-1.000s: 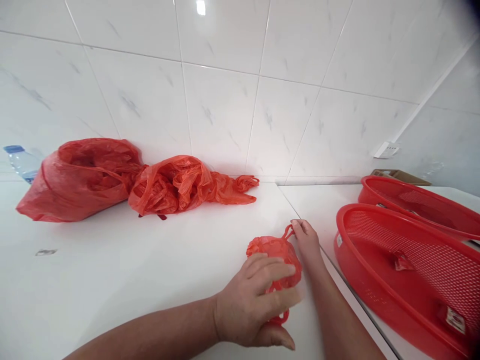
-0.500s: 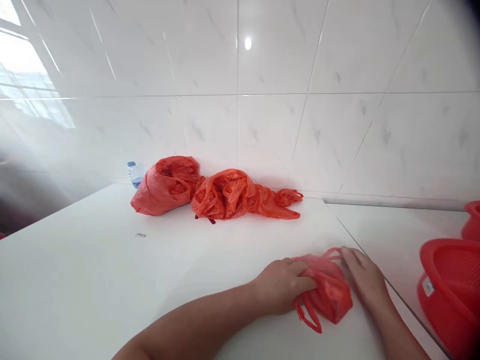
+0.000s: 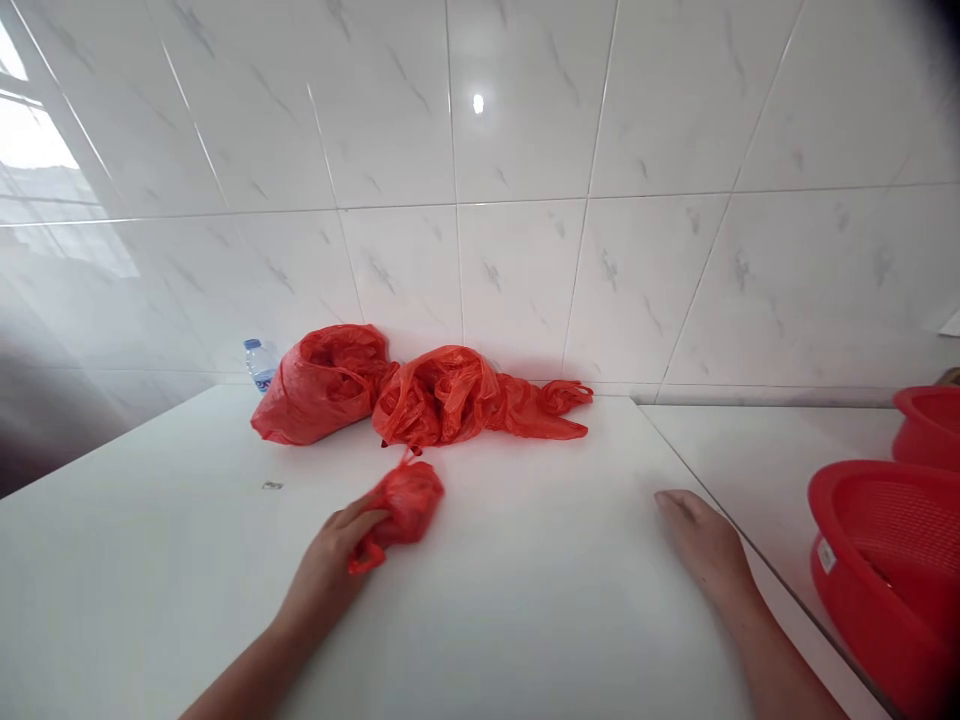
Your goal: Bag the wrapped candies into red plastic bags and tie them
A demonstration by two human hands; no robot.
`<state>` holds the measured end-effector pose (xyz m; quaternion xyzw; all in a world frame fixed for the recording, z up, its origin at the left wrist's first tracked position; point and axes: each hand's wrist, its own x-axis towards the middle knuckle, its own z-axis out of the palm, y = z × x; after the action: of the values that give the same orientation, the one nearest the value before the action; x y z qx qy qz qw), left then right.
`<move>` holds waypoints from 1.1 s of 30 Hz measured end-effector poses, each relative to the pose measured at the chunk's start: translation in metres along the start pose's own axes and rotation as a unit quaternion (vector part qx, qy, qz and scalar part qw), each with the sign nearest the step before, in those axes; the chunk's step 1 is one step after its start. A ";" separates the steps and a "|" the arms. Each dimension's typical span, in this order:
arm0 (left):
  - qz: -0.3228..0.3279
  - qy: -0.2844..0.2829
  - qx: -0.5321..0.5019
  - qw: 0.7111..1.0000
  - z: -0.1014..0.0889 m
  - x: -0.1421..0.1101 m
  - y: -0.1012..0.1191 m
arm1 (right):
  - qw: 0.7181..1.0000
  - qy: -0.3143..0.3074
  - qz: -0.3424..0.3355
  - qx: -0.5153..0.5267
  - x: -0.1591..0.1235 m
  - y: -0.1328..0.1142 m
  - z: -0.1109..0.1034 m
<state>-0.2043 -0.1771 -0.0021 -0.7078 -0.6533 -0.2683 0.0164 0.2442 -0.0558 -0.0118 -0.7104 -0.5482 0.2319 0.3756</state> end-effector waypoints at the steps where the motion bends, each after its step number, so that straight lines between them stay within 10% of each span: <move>1: -0.048 0.016 0.021 0.999 -0.004 -0.004 -0.011 | 1.000 0.000 -0.004 -0.005 0.000 0.001 0.001; 9: -0.339 0.119 0.162 0.919 -0.026 -0.008 -0.040 | 0.999 0.002 -0.021 -0.026 0.001 0.004 0.003; 14: -0.123 0.156 0.199 0.960 -0.005 0.000 -0.003 | 0.999 0.013 -0.032 -0.035 0.001 0.004 0.007; 18: 0.087 -0.032 0.088 0.992 0.021 0.012 0.028 | 0.998 0.019 -0.041 -0.047 0.000 0.001 0.009; 25: 0.168 -0.145 0.013 0.975 0.068 0.069 0.075 | 0.998 0.015 -0.027 -0.055 -0.005 -0.006 0.013; 33: 0.287 -0.051 -0.054 0.955 0.126 0.133 0.149 | 0.996 0.003 -0.077 -0.054 -0.011 -0.016 0.026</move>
<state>-0.0196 -0.0304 -0.0077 -0.8779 -0.4073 -0.2508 0.0216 0.2121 -0.0576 -0.0155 -0.6857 -0.6121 0.1703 0.3553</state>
